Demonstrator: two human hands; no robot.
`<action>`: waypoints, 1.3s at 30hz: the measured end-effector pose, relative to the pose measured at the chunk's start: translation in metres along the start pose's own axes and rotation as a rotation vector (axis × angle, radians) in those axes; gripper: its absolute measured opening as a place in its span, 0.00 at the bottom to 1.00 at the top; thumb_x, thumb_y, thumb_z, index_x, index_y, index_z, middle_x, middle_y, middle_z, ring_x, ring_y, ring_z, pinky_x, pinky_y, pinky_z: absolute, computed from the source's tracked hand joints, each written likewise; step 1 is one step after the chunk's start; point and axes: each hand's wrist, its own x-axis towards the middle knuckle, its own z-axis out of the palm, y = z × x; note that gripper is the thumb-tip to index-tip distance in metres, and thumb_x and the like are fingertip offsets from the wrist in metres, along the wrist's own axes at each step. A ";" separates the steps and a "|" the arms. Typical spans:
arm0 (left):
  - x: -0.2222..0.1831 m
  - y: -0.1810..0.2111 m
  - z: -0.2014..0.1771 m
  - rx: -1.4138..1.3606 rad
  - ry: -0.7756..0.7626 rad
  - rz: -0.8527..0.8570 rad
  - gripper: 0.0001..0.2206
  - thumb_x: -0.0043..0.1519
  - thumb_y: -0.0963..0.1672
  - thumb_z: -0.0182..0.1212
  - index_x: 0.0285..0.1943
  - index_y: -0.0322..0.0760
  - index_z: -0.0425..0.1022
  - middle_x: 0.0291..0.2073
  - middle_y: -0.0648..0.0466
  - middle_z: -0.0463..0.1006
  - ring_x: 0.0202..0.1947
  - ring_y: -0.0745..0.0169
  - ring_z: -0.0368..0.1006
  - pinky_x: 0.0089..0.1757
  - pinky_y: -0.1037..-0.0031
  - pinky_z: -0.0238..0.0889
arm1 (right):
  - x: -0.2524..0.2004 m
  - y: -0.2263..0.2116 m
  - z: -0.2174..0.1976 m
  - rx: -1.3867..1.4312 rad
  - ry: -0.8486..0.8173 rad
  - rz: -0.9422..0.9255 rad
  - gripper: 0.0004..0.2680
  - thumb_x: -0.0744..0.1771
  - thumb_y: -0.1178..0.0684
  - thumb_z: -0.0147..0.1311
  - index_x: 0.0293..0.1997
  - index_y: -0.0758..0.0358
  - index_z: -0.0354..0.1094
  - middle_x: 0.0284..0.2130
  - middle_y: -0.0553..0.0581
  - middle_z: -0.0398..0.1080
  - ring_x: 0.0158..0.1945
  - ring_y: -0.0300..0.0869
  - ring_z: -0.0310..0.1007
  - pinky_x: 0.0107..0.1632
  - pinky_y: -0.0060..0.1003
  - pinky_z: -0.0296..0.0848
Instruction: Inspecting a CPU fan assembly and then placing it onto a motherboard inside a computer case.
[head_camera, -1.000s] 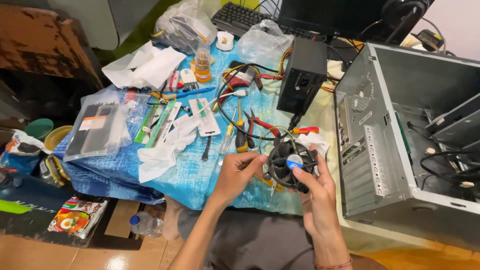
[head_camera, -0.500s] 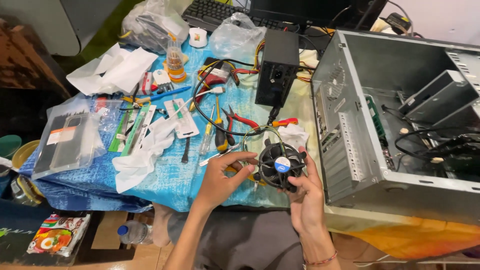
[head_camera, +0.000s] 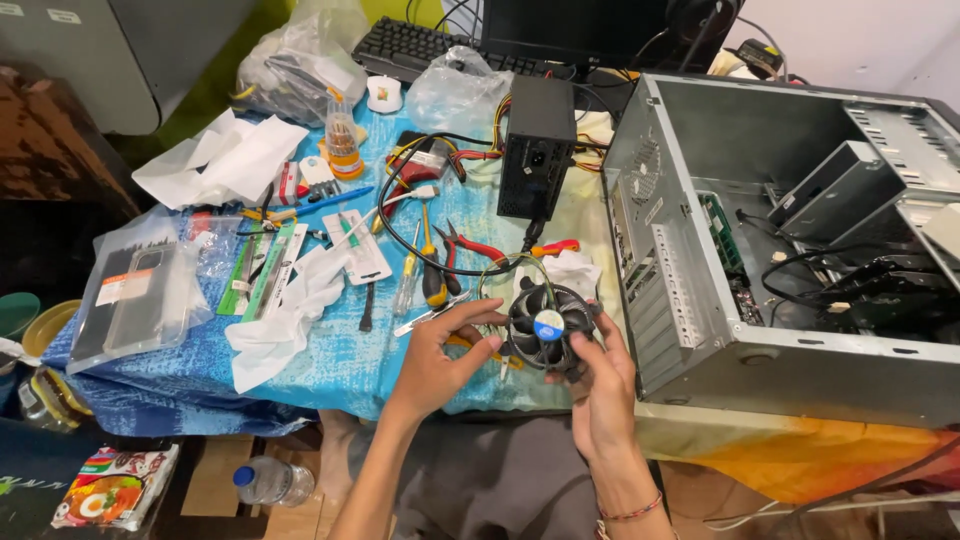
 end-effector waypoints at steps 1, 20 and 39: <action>0.000 -0.001 0.000 0.000 -0.002 0.002 0.18 0.61 0.43 0.64 0.62 0.45 0.77 0.47 0.53 0.87 0.36 0.62 0.84 0.42 0.65 0.82 | 0.002 0.003 -0.003 0.002 0.001 -0.002 0.19 0.64 0.57 0.53 0.63 0.60 0.65 0.46 0.57 0.72 0.40 0.44 0.71 0.26 0.38 0.70; 0.011 0.075 0.050 0.183 0.119 0.336 0.44 0.44 0.50 0.83 0.69 0.33 0.66 0.57 0.47 0.77 0.52 0.51 0.76 0.46 0.65 0.70 | -0.031 -0.058 -0.037 0.035 -0.494 -0.289 0.20 0.64 0.63 0.55 0.62 0.62 0.55 0.54 0.65 0.69 0.43 0.50 0.79 0.51 0.47 0.78; 0.046 0.168 0.131 0.296 -0.011 0.676 0.48 0.38 0.49 0.87 0.70 0.36 0.66 0.58 0.48 0.73 0.58 0.41 0.72 0.58 0.51 0.67 | -0.087 -0.241 -0.093 -1.173 -0.294 -1.015 0.32 0.59 0.58 0.68 0.71 0.56 0.55 0.71 0.63 0.56 0.72 0.60 0.53 0.66 0.54 0.57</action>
